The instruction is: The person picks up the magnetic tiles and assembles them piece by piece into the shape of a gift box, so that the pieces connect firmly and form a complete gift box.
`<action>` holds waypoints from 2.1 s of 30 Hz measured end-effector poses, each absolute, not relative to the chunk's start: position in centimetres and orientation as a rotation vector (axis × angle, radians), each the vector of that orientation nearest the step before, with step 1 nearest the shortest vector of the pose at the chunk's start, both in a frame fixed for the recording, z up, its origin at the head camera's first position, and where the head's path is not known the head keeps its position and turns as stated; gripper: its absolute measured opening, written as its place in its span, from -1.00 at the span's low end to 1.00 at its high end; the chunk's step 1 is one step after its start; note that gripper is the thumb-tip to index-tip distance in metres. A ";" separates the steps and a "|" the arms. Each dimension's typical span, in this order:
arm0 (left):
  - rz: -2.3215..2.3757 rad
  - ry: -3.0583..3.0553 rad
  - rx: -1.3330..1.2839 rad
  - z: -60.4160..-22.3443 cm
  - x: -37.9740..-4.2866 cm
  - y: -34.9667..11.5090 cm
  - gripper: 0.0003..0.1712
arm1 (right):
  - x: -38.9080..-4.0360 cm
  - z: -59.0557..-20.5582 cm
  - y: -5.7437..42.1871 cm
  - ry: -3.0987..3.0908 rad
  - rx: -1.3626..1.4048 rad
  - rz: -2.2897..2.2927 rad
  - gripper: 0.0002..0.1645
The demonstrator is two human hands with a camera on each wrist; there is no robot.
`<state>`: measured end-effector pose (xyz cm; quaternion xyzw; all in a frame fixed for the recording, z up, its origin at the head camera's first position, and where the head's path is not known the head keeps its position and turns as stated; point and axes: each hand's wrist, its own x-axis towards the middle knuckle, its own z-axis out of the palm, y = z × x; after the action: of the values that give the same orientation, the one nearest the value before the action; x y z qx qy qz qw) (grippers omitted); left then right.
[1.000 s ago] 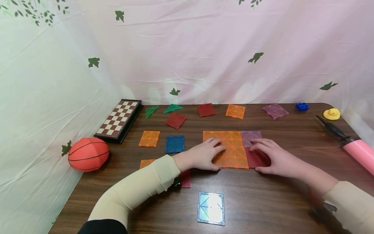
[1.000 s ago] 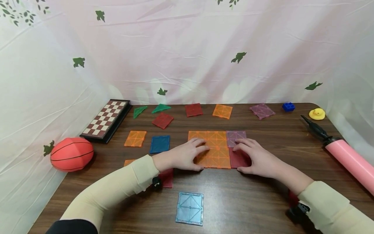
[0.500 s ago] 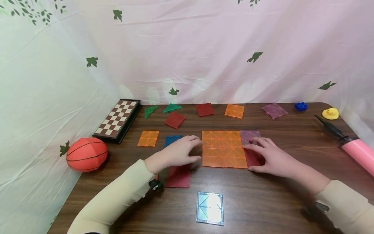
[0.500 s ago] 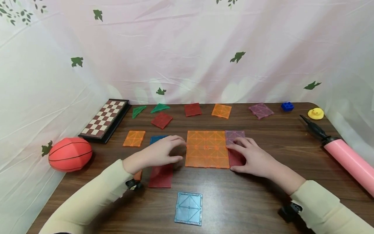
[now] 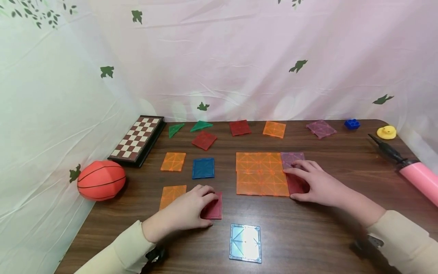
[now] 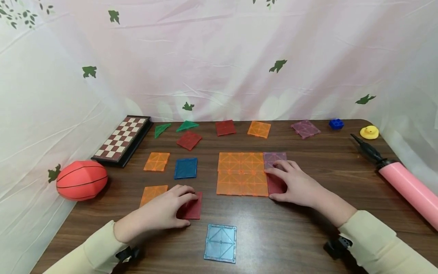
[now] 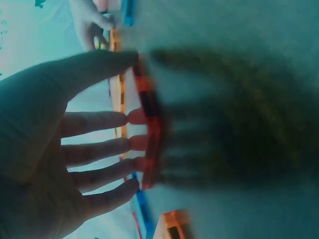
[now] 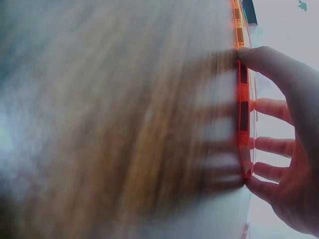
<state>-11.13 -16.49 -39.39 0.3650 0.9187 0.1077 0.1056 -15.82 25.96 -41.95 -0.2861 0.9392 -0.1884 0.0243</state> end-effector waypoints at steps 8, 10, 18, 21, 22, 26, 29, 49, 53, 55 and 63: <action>0.336 2.764 1.133 -40.4 -13.1 -15.6 -0.32 | -15.9 -41.9 25.9 2.897 -0.880 -0.592 -0.07; 0.338 2.768 1.139 -40.4 -13.7 -15.3 -0.31 | -15.9 -41.9 25.9 2.893 -0.878 -0.592 -0.07; 0.335 2.765 1.158 -40.5 -15.8 -14.2 -0.34 | -15.9 -41.8 26.0 2.887 -0.861 -0.597 -0.07; 0.348 2.758 1.150 -40.6 -16.2 -14.1 -0.33 | -16.0 -41.9 26.0 2.887 -0.862 -0.593 -0.07; 0.358 2.756 1.149 -40.6 -16.3 -14.0 -0.34 | -16.0 -41.9 26.0 2.887 -0.863 -0.591 -0.07; 0.386 2.745 1.155 -40.6 -16.7 -13.9 -0.35 | -16.0 -42.0 26.1 2.890 -0.862 -0.590 -0.07; 0.393 2.736 1.163 -40.6 -17.1 -13.7 -0.35 | -16.0 -41.9 26.1 2.892 -0.859 -0.589 -0.07; 0.425 2.712 1.113 -40.1 -18.2 -12.9 -0.38 | -16.0 -42.0 25.8 2.917 -0.905 -0.570 -0.07; 0.489 2.780 1.042 -39.4 -18.7 -14.3 -0.43 | -15.9 -41.9 25.8 2.910 -0.901 -0.575 -0.07; 0.500 2.831 0.982 -39.0 -19.1 -15.2 -0.44 | -15.9 -41.9 25.8 2.906 -0.895 -0.578 -0.07; 0.312 2.891 0.720 -39.2 -21.0 -18.2 -0.38 | -15.9 -41.9 25.9 2.896 -0.877 -0.585 -0.07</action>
<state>-20.95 -18.16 -39.17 0.2396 0.9625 0.1038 0.0730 -15.87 25.95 -41.92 -0.2846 0.9392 -0.1896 0.0300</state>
